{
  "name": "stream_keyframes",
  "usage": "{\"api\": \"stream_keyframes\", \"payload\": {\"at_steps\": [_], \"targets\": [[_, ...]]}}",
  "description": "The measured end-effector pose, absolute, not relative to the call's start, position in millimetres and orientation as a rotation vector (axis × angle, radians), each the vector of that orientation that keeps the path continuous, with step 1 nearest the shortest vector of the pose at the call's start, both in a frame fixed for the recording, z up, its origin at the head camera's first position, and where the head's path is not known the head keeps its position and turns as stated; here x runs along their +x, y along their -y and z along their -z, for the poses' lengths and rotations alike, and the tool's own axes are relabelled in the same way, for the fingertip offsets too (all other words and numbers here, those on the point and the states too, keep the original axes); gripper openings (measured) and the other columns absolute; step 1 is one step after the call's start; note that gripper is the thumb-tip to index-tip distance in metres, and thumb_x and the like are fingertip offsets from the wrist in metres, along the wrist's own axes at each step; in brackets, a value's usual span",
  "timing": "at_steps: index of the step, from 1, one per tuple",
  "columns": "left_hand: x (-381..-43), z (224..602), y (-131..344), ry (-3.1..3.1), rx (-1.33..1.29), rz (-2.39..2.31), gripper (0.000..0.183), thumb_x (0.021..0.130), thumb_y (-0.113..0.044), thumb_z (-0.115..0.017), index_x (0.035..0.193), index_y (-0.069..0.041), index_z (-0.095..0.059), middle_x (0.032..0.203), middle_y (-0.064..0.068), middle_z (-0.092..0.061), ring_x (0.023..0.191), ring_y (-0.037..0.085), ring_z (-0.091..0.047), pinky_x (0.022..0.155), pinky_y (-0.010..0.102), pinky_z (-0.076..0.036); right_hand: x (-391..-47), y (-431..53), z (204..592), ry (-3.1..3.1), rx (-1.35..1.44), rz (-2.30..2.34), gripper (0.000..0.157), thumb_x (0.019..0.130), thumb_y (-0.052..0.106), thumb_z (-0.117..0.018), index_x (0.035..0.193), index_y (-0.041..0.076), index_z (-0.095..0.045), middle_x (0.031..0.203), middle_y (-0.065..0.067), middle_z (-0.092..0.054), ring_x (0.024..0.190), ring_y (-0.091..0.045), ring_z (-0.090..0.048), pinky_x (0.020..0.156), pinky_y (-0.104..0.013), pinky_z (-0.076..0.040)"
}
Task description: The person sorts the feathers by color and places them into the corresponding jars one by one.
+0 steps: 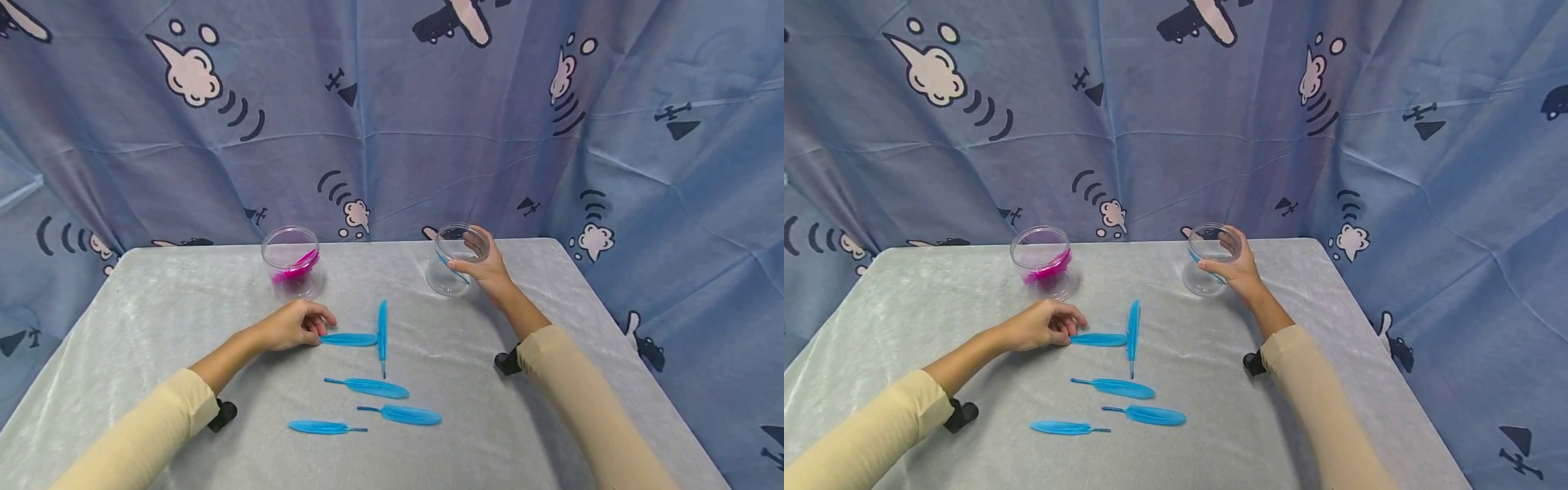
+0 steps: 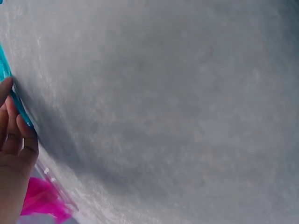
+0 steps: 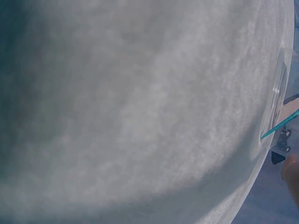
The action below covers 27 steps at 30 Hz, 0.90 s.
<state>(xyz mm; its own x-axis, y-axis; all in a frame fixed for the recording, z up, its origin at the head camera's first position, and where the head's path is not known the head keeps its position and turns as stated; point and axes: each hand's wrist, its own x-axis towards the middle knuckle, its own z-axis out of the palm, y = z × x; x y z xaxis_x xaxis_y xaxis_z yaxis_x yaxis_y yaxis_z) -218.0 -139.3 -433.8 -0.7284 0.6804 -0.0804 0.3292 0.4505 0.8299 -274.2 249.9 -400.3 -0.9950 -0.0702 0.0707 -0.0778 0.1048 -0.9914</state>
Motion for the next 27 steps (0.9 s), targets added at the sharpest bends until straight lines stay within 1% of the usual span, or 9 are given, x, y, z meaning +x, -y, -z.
{"api": "stream_keyframes", "payload": {"at_steps": [4, 10, 18, 24, 27], "targets": [[-217.8, 432.3, 141.8, -2.307, 0.854, -1.173, 0.03, 0.077, 0.008, -0.067, 0.105, -0.001, -0.063, 0.081, 0.011, -0.062, 0.074, 0.017, -0.057, 0.07, 0.029, -0.05, -274.3, -250.2, 400.6, 2.33, 0.153, -2.101, 0.091, 0.074, -0.002, -0.074, 0.144, 0.01, -0.017, 0.147, -0.015, -0.025, 0.136, -0.029, -0.021, 0.102, -0.044, -0.035], [-217.8, 427.8, 144.6, -2.323, 0.873, -1.194, 0.031, 0.077, 0.008, -0.065, 0.107, 0.0, -0.062, 0.082, 0.01, -0.063, 0.076, 0.018, -0.058, 0.07, 0.027, -0.05, -275.0, -250.7, 401.4, 2.321, 0.162, -2.113, 0.09, 0.075, -0.002, -0.073, 0.144, 0.009, -0.016, 0.148, -0.017, -0.022, 0.136, -0.03, -0.02, 0.101, -0.044, -0.036], [-222.5, 415.6, 140.9, -2.34, 0.893, -1.257, 0.031, 0.079, 0.008, -0.062, 0.109, 0.002, -0.062, 0.085, 0.01, -0.064, 0.08, 0.019, -0.059, 0.075, 0.029, -0.051, -275.5, -250.5, 400.6, 2.318, 0.158, -2.106, 0.09, 0.074, -0.002, -0.073, 0.144, 0.01, -0.017, 0.148, -0.018, -0.023, 0.136, -0.03, -0.021, 0.101, -0.043, -0.037], [-226.2, 402.1, 125.0, -2.298, 0.877, -1.361, 0.036, 0.08, 0.006, -0.064, 0.114, -0.005, -0.06, 0.087, 0.008, -0.065, 0.081, 0.02, -0.06, 0.075, 0.031, -0.052, -275.0, -250.5, 401.5, 2.321, 0.145, -2.099, 0.09, 0.073, 0.0, -0.075, 0.144, 0.012, -0.02, 0.147, -0.017, -0.024, 0.136, -0.03, -0.021, 0.099, -0.038, -0.04], [-228.5, 397.1, 114.2, -2.266, 0.876, -1.42, 0.042, 0.08, 0.005, -0.065, 0.119, -0.007, -0.057, 0.088, 0.008, -0.065, 0.081, 0.021, -0.06, 0.075, 0.034, -0.052, -274.3, -250.6, 401.7, 2.321, 0.138, -2.1, 0.09, 0.074, -0.001, -0.075, 0.144, 0.012, -0.019, 0.148, -0.017, -0.024, 0.136, -0.03, -0.021, 0.099, -0.038, -0.04]]}}
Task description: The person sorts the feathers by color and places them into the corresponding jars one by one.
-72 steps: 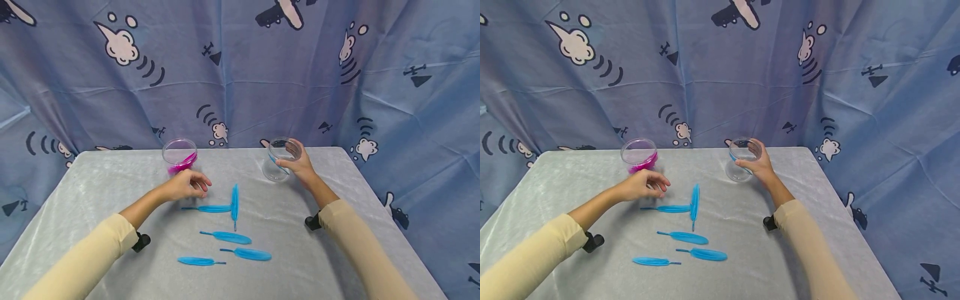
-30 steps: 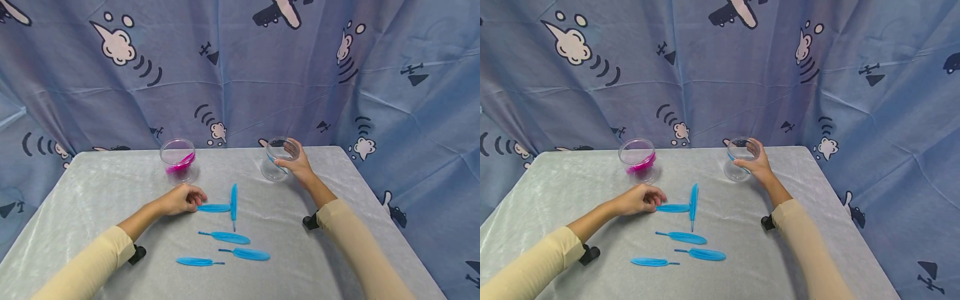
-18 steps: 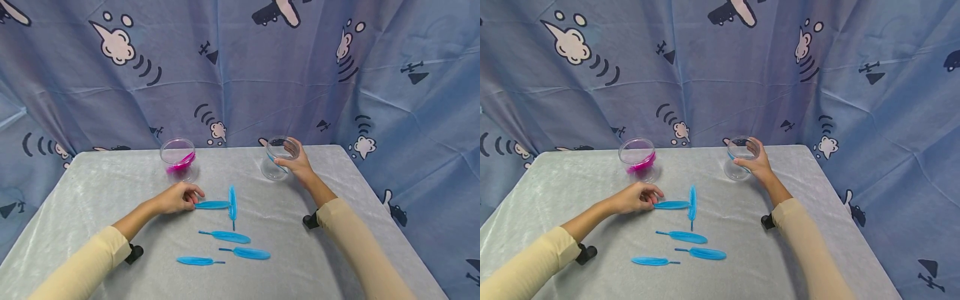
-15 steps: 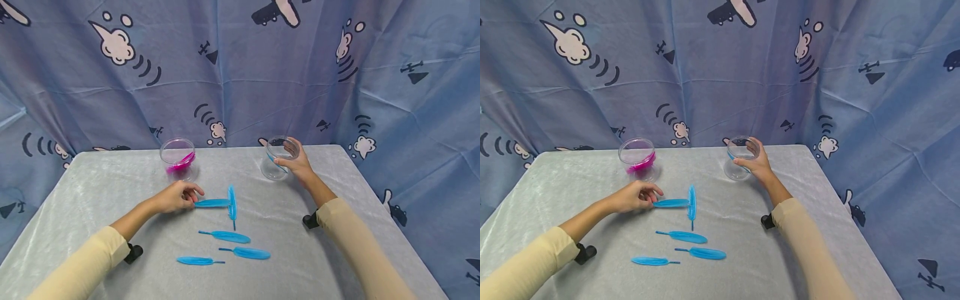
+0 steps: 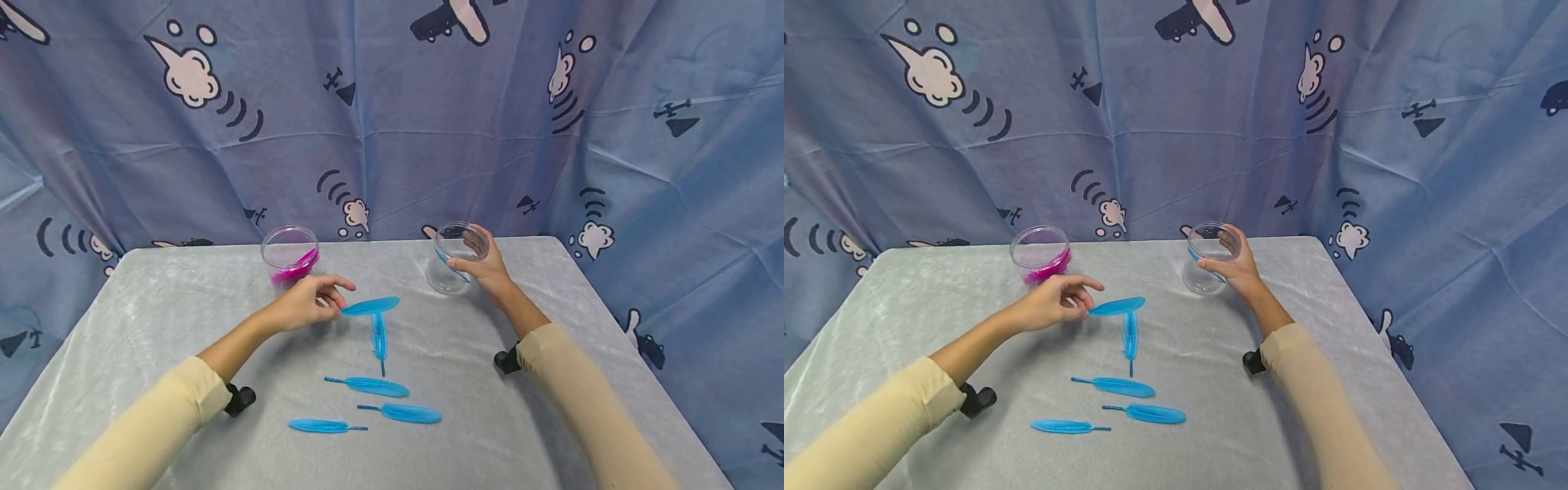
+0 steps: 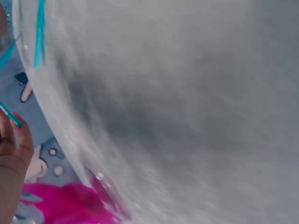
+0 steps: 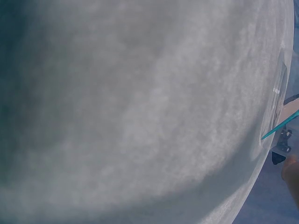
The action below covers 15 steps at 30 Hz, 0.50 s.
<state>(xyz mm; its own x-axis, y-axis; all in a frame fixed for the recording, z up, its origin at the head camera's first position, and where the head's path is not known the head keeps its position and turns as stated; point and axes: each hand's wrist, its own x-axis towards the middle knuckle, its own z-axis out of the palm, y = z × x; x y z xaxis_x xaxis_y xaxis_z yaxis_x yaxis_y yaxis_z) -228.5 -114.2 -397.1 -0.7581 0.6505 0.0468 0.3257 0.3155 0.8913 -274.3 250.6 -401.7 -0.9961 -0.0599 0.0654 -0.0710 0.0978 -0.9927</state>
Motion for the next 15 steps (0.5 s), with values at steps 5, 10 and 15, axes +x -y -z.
{"api": "stream_keyframes", "payload": {"at_steps": [5, 10, 15], "targets": [[-232.0, 390.1, 94.6, -2.214, 0.873, -1.512, 0.049, 0.081, 0.002, -0.064, 0.127, -0.008, -0.05, 0.089, 0.009, -0.066, 0.082, 0.023, -0.059, 0.074, 0.033, -0.052, -274.9, -250.9, 402.2, 2.323, 0.135, -2.105, 0.09, 0.074, -0.002, -0.074, 0.144, 0.011, -0.018, 0.148, -0.016, -0.024, 0.136, -0.029, -0.021, 0.1, -0.042, -0.038], [-237.1, 383.0, 72.5, -2.181, 0.9, -1.589, 0.052, 0.082, 0.001, -0.065, 0.13, -0.01, -0.047, 0.089, 0.011, -0.066, 0.082, 0.024, -0.059, 0.076, 0.033, -0.051, -280.5, -254.8, 409.6, 2.333, 0.116, -2.101, 0.091, 0.073, 0.001, -0.076, 0.144, 0.016, -0.019, 0.148, -0.011, -0.025, 0.136, -0.025, -0.023, 0.1, -0.042, -0.038], [-245.0, 375.4, 51.9, -2.174, 0.935, -1.645, 0.052, 0.081, 0.003, -0.065, 0.129, -0.01, -0.048, 0.089, 0.01, -0.065, 0.081, 0.022, -0.06, 0.08, 0.037, -0.051, -285.4, -257.7, 418.5, 2.345, 0.107, -2.061, 0.091, 0.073, 0.005, -0.078, 0.143, 0.022, -0.022, 0.148, -0.006, -0.028, 0.135, -0.021, -0.025, 0.099, -0.041, -0.039]]}}
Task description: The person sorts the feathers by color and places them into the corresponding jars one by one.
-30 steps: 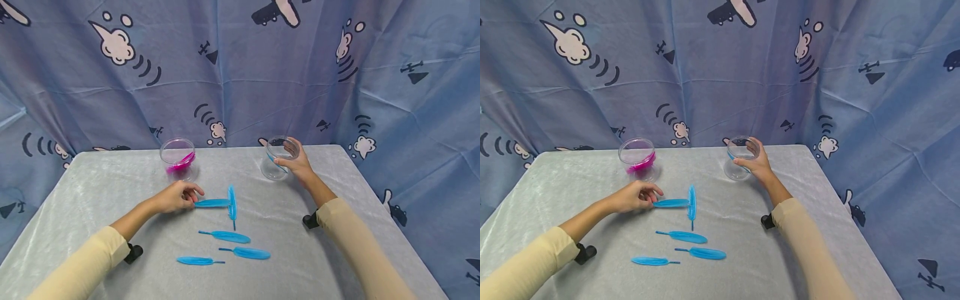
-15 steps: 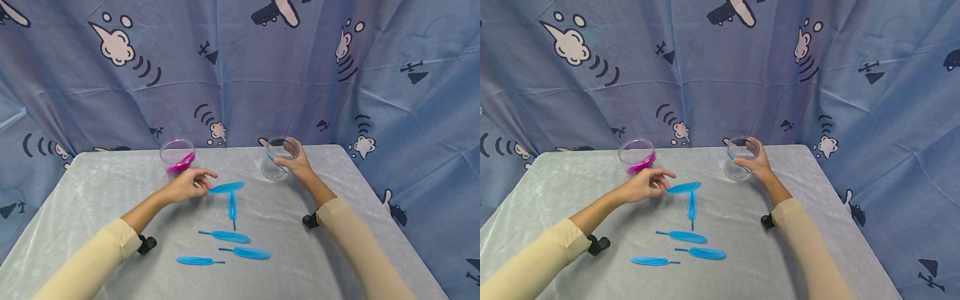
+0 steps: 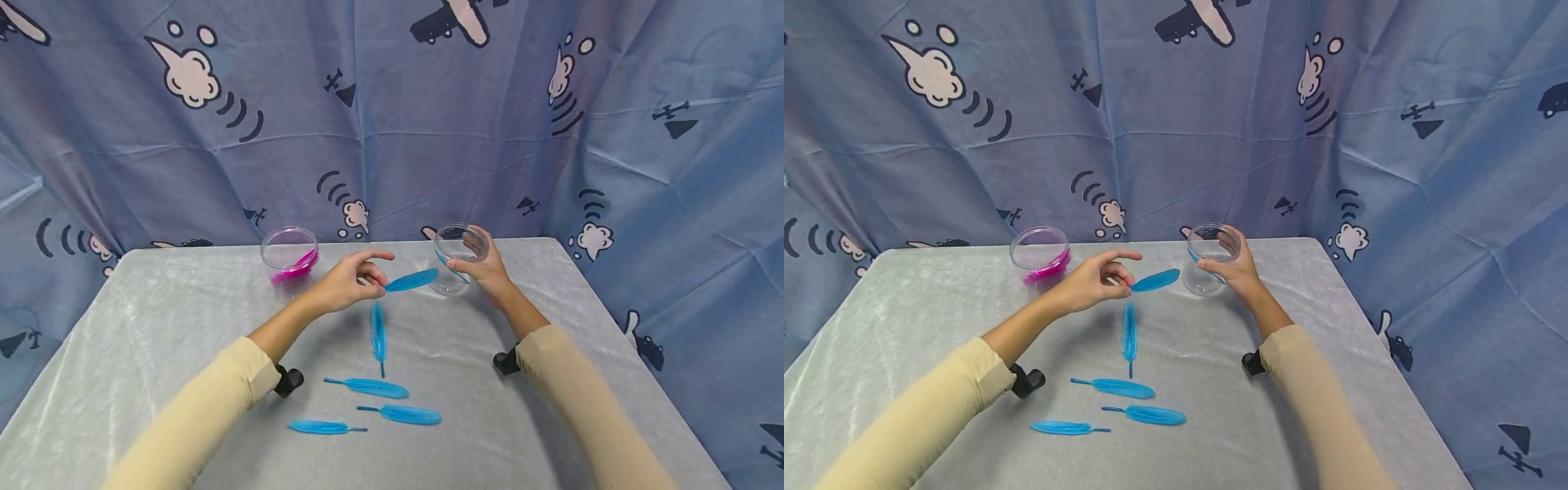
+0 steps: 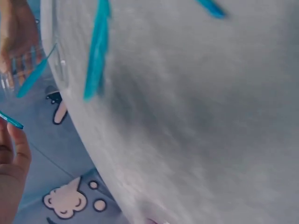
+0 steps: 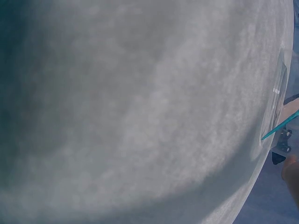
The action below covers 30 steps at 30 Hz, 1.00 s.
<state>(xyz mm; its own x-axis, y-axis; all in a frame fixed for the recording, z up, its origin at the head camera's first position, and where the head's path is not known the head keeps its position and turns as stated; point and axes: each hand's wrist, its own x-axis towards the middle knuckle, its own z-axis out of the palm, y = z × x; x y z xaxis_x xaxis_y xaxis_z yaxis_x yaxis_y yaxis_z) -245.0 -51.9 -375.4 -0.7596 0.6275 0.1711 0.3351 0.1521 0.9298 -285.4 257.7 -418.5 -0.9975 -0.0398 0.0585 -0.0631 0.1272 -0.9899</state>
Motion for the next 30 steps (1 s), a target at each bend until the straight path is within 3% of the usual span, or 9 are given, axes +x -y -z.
{"api": "stream_keyframes", "payload": {"at_steps": [9, 20, 30], "targets": [[-261.1, 359.5, 25.2, -2.202, 0.893, -1.745, 0.051, 0.081, 0.004, -0.065, 0.127, -0.01, -0.05, 0.089, 0.011, -0.065, 0.082, 0.022, -0.061, 0.074, 0.032, -0.052, -286.9, -256.7, 421.0, 2.314, 0.101, -2.065, 0.089, 0.071, 0.005, -0.078, 0.141, 0.023, -0.025, 0.145, -0.004, -0.032, 0.133, -0.019, -0.029, 0.097, -0.039, -0.042], [-274.4, 349.6, 4.8, -2.219, 0.823, -1.873, 0.05, 0.082, 0.001, -0.065, 0.129, -0.009, -0.048, 0.089, 0.012, -0.065, 0.084, 0.021, -0.063, 0.076, 0.031, -0.051, -285.6, -256.9, 419.6, 2.319, 0.092, -2.084, 0.089, 0.072, 0.006, -0.078, 0.141, 0.023, -0.024, 0.144, -0.004, -0.032, 0.133, -0.019, -0.028, 0.096, -0.04, -0.043], [-284.2, 341.9, -10.5, -2.225, 0.761, -1.965, 0.049, 0.081, 0.002, -0.066, 0.127, -0.006, -0.051, 0.091, 0.02, -0.065, 0.08, 0.026, -0.063, 0.071, 0.029, -0.051, -287.4, -257.7, 421.6, 2.345, 0.074, -2.064, 0.097, 0.073, 0.011, -0.079, 0.145, 0.022, -0.015, 0.145, -0.005, -0.029, 0.134, -0.022, -0.026, 0.096, -0.039, -0.042]]}}
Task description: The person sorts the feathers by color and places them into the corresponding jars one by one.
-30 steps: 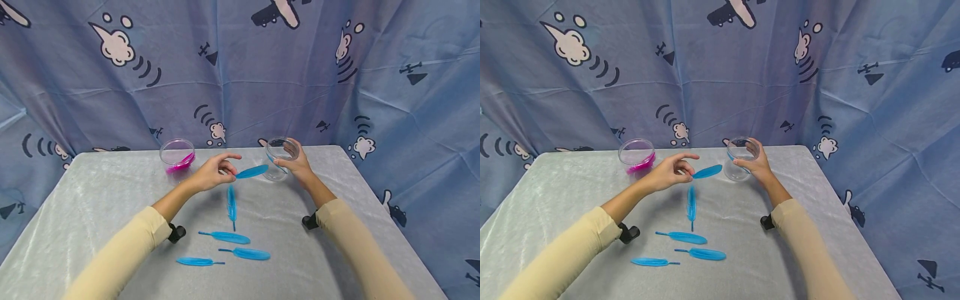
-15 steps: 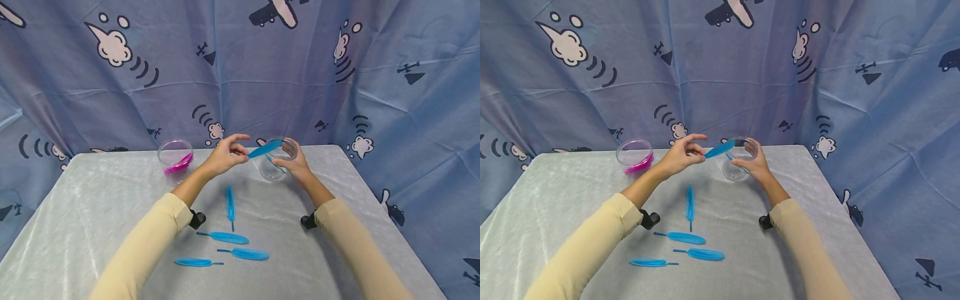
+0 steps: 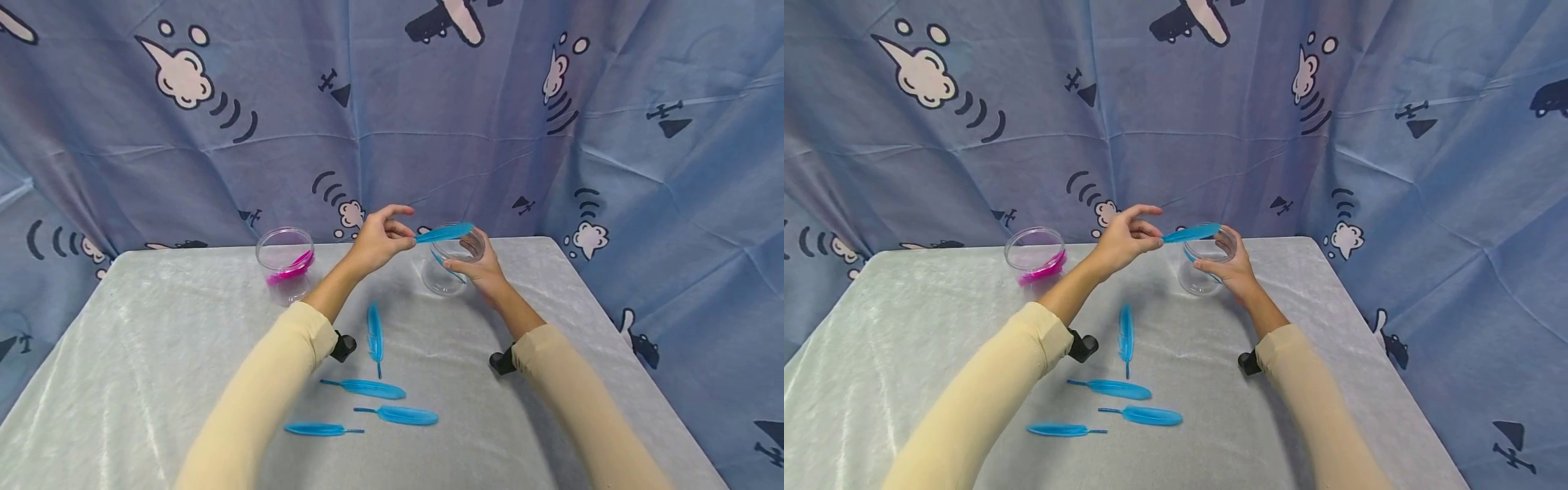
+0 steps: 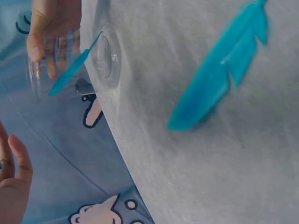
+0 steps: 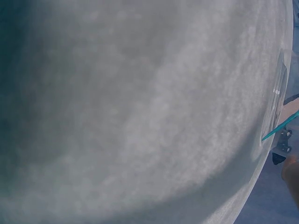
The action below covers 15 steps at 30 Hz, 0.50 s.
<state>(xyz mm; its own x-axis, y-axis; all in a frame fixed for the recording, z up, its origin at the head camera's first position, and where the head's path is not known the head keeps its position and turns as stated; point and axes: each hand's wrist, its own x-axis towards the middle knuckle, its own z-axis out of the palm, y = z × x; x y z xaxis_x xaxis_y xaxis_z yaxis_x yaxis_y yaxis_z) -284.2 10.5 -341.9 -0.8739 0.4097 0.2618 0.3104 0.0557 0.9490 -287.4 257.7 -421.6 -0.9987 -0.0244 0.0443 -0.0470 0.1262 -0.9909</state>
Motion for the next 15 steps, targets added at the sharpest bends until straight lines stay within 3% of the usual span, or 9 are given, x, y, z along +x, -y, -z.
{"api": "stream_keyframes", "payload": {"at_steps": [6, 15], "targets": [[-287.4, 334.7, -22.8, -2.365, 0.675, -1.931, 0.043, 0.08, -0.001, -0.069, 0.12, -0.009, -0.057, 0.084, 0.01, -0.068, 0.075, 0.017, -0.064, 0.068, 0.027, -0.051, -284.5, -256.6, 417.5, 2.31, 0.081, -2.126, 0.091, 0.073, 0.006, -0.078, 0.142, 0.023, -0.021, 0.144, -0.006, -0.029, 0.132, -0.032, -0.031, 0.092, -0.035, -0.045], [-289.9, 331.6, -40.6, -2.575, 0.556, -1.857, 0.036, 0.079, -0.003, -0.069, 0.113, -0.009, -0.061, 0.08, 0.005, -0.07, 0.072, 0.013, -0.066, 0.063, 0.025, -0.051, -276.2, -251.7, 403.7, 2.345, 0.086, -2.108, 0.093, 0.074, 0.006, -0.076, 0.144, 0.016, -0.017, 0.146, -0.009, -0.026, 0.134, -0.024, -0.025, 0.097, -0.041, -0.041]]}}
